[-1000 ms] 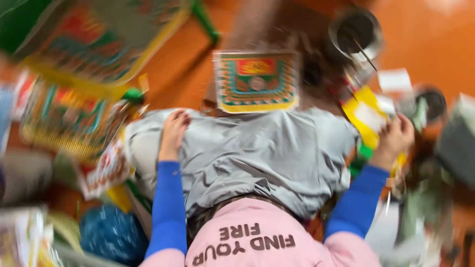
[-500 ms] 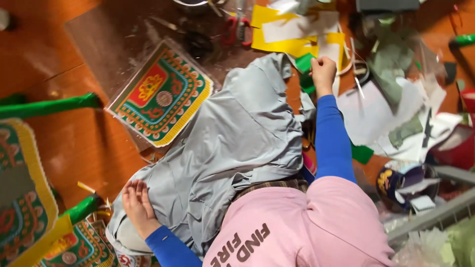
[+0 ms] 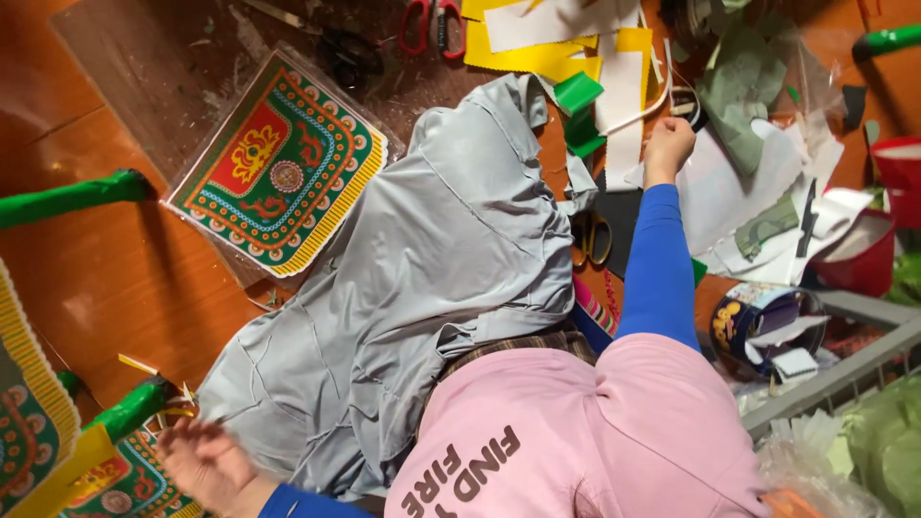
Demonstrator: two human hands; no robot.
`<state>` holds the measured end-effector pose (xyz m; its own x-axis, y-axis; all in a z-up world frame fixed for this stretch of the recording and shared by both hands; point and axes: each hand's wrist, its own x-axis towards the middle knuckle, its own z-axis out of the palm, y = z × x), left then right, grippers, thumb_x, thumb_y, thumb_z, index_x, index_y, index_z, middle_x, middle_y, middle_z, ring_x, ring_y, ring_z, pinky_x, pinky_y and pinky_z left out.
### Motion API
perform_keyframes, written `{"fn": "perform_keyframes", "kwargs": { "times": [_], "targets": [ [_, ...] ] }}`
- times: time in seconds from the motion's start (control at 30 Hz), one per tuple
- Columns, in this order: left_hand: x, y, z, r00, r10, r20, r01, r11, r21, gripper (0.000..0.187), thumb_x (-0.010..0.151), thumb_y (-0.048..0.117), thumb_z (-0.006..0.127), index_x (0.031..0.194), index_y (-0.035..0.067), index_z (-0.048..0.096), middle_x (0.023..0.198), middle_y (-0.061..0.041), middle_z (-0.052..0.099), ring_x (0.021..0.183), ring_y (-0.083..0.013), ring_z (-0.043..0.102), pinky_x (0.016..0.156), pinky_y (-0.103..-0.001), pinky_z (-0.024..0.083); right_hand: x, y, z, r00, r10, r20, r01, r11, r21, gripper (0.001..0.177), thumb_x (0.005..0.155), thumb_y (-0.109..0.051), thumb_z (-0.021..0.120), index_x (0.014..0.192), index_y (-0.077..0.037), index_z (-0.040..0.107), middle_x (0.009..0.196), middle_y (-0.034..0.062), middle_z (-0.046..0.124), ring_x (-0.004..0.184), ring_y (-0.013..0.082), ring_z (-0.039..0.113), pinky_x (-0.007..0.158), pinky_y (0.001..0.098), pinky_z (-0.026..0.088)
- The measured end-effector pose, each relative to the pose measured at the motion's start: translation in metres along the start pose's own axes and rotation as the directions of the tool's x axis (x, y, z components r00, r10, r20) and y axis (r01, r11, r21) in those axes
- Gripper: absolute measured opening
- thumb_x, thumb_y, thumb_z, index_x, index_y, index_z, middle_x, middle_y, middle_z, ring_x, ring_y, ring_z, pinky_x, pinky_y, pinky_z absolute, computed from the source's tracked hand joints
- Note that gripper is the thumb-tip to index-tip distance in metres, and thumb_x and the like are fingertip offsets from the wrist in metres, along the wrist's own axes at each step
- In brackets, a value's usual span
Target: Decorating a green paper craft horse with colorful printed patterns and gold foil.
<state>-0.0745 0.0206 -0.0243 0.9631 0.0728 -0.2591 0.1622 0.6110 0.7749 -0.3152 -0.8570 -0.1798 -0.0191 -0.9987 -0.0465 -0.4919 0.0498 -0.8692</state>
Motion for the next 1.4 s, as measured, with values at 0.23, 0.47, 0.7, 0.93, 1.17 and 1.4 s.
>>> {"fn": "perform_keyframes", "kwargs": {
  "times": [0.23, 0.47, 0.7, 0.93, 1.17, 1.4],
  "targets": [
    [-0.058, 0.044, -0.114, 0.919, 0.270, -0.288, -0.230, 0.959, 0.164, 0.011, 0.116, 0.012, 0.070, 0.108, 0.006, 0.064, 0.097, -0.007, 0.063, 0.084, -0.0164, 0.055, 0.079, -0.028, 0.051, -0.062, -0.165, 0.109, 0.807, -0.453, 0.379, 0.338, 0.880, 0.332, 0.007, 0.102, -0.007, 0.068, 0.103, 0.000, 0.070, 0.088, 0.0051, 0.071, 0.071, 0.0103, 0.069, 0.057, 0.0261, 0.059],
    [-0.140, 0.033, -0.098, 0.806, 0.415, -0.423, -0.350, 0.909, 0.225, 0.021, 0.109, 0.009, 0.070, 0.126, -0.003, 0.066, 0.122, -0.015, 0.070, 0.112, -0.0255, 0.068, 0.101, -0.044, 0.060, -0.233, -0.305, 0.176, 0.230, -0.684, 0.692, 0.588, 0.664, 0.461, 0.005, 0.106, -0.006, 0.068, 0.106, -0.001, 0.069, 0.082, 0.0027, 0.065, 0.071, 0.0084, 0.058, 0.064, 0.0258, 0.048],
    [-0.151, -0.039, -0.221, 0.564, 0.374, -0.736, -0.388, 0.907, 0.164, 0.014, 0.095, -0.006, 0.076, 0.102, 0.004, 0.068, 0.093, -0.008, 0.071, 0.080, -0.0198, 0.069, 0.073, -0.032, 0.059, -0.236, -0.276, 0.200, -0.225, -0.387, 0.894, 0.720, 0.553, 0.420, 0.017, 0.105, -0.009, 0.067, 0.120, -0.003, 0.072, 0.101, 0.0067, 0.074, 0.093, 0.0140, 0.068, 0.082, 0.0284, 0.054],
    [-0.136, -0.067, -0.244, 0.350, 0.491, -0.797, -0.323, 0.863, 0.389, 0.014, 0.083, -0.002, 0.080, 0.095, -0.001, 0.074, 0.076, -0.006, 0.072, 0.058, -0.0134, 0.064, 0.052, -0.026, 0.050, -0.199, -0.262, 0.232, -0.095, -0.367, 0.925, 0.526, 0.771, 0.360, 0.018, 0.113, -0.016, 0.068, 0.120, 0.000, 0.070, 0.092, 0.0049, 0.070, 0.076, 0.0109, 0.062, 0.069, 0.0251, 0.051],
    [-0.146, -0.092, -0.253, 0.120, 0.515, -0.849, 0.079, 0.847, 0.525, 0.014, 0.087, 0.011, 0.076, 0.083, -0.003, 0.074, 0.070, -0.008, 0.074, 0.054, -0.0173, 0.069, 0.047, -0.031, 0.053, -0.189, -0.258, 0.242, -0.073, -0.286, 0.955, 0.533, 0.798, 0.280, 0.020, 0.111, -0.015, 0.065, 0.121, 0.003, 0.068, 0.092, 0.0086, 0.070, 0.075, 0.0136, 0.067, 0.067, 0.0260, 0.056],
    [-0.162, -0.136, -0.285, 0.345, 0.792, -0.504, 0.337, 0.397, 0.854, 0.007, 0.078, 0.008, 0.073, 0.078, 0.004, 0.079, 0.078, -0.018, 0.074, 0.071, -0.0323, 0.074, 0.063, -0.039, 0.058, -0.198, -0.263, 0.243, -0.067, -0.254, 0.965, 0.568, 0.785, 0.246, 0.022, 0.111, -0.014, 0.065, 0.121, 0.005, 0.067, 0.093, 0.0100, 0.070, 0.076, 0.0148, 0.068, 0.066, 0.0252, 0.056]
  ]
}}
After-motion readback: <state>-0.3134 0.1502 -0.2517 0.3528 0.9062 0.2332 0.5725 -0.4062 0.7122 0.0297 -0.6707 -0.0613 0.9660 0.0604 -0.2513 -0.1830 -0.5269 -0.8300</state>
